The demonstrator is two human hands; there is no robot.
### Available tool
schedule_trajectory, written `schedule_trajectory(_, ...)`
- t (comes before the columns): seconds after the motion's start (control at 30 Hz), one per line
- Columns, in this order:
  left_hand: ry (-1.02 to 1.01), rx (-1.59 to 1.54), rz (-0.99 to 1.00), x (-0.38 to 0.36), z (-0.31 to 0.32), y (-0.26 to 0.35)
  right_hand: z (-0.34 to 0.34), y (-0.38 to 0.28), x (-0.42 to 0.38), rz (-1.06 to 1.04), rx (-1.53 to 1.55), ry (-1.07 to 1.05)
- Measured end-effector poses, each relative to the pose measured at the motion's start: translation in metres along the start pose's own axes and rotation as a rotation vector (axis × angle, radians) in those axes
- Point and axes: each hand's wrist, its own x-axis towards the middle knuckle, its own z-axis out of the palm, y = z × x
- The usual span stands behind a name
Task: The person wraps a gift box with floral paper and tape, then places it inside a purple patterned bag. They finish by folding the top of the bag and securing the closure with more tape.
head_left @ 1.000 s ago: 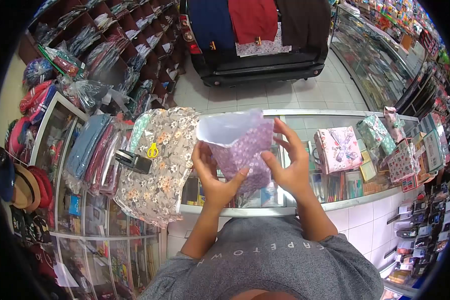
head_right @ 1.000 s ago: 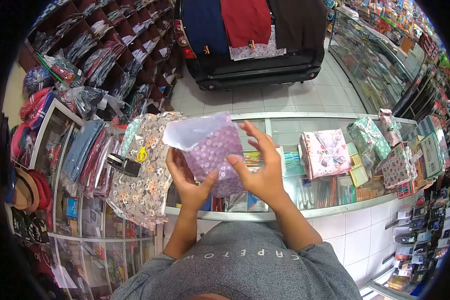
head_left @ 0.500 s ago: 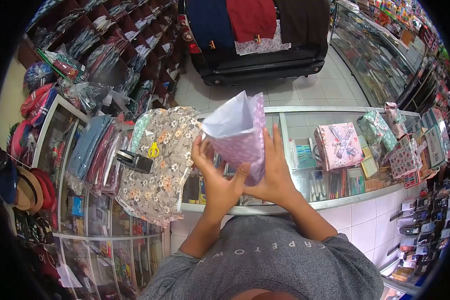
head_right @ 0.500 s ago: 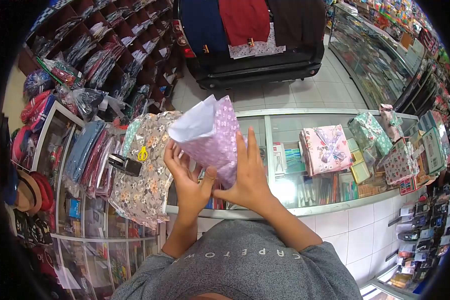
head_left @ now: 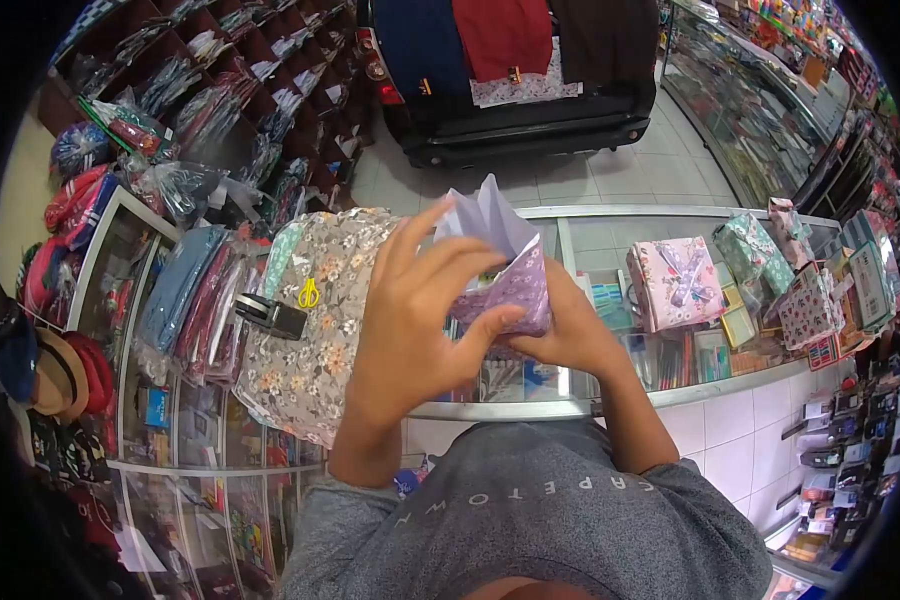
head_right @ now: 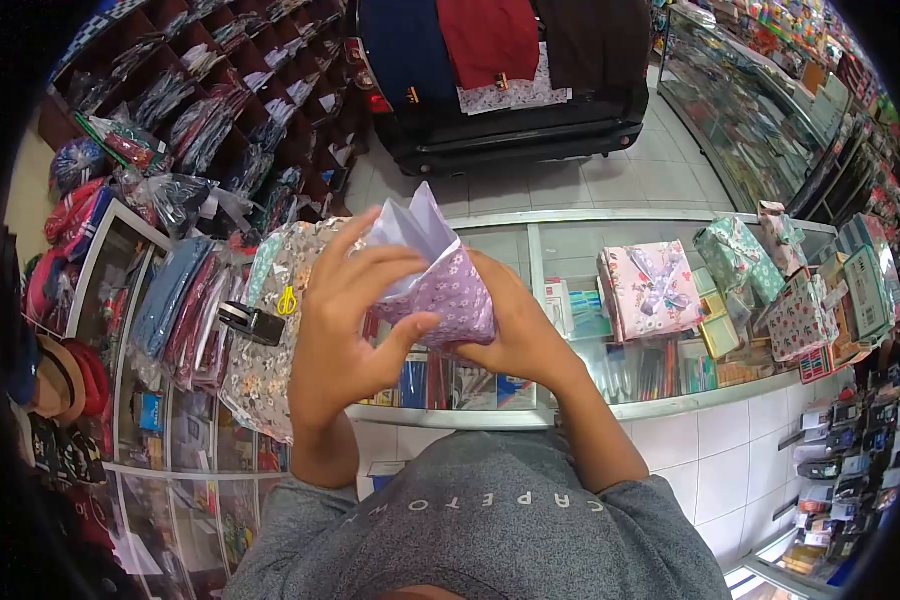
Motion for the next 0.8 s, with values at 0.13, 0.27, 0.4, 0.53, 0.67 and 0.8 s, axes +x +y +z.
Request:
schedule_trajectory(0.13, -0.16, 0.0, 0.025, 0.011, -0.004, -0.005, -0.004, 0.003, 0.0, 0.035, 0.055, -0.084)
schedule_trajectory(0.27, -0.192, -0.128, -0.118, 0.021, -0.012, 0.004, -0.004, 0.011, -0.002, 0.049, 0.084, -0.105)
schedule_trajectory(0.4, -0.042, -0.185, -0.168, 0.021, -0.001, 0.007, -0.001, 0.013, -0.006, 0.059, 0.104, -0.038)
schedule_trajectory(0.53, 0.01, -0.189, -0.221, 0.023, 0.002, 0.012, 0.013, 0.021, -0.013, -0.019, 0.038, 0.139)
schedule_trajectory(0.67, 0.106, -0.169, -0.239, 0.022, 0.011, 0.011, 0.031, 0.009, -0.021, -0.049, -0.035, 0.362)
schedule_trajectory(0.8, 0.081, 0.05, -0.195, 0.025, 0.009, 0.023, 0.051, -0.002, -0.025, -0.136, -0.123, 0.452)
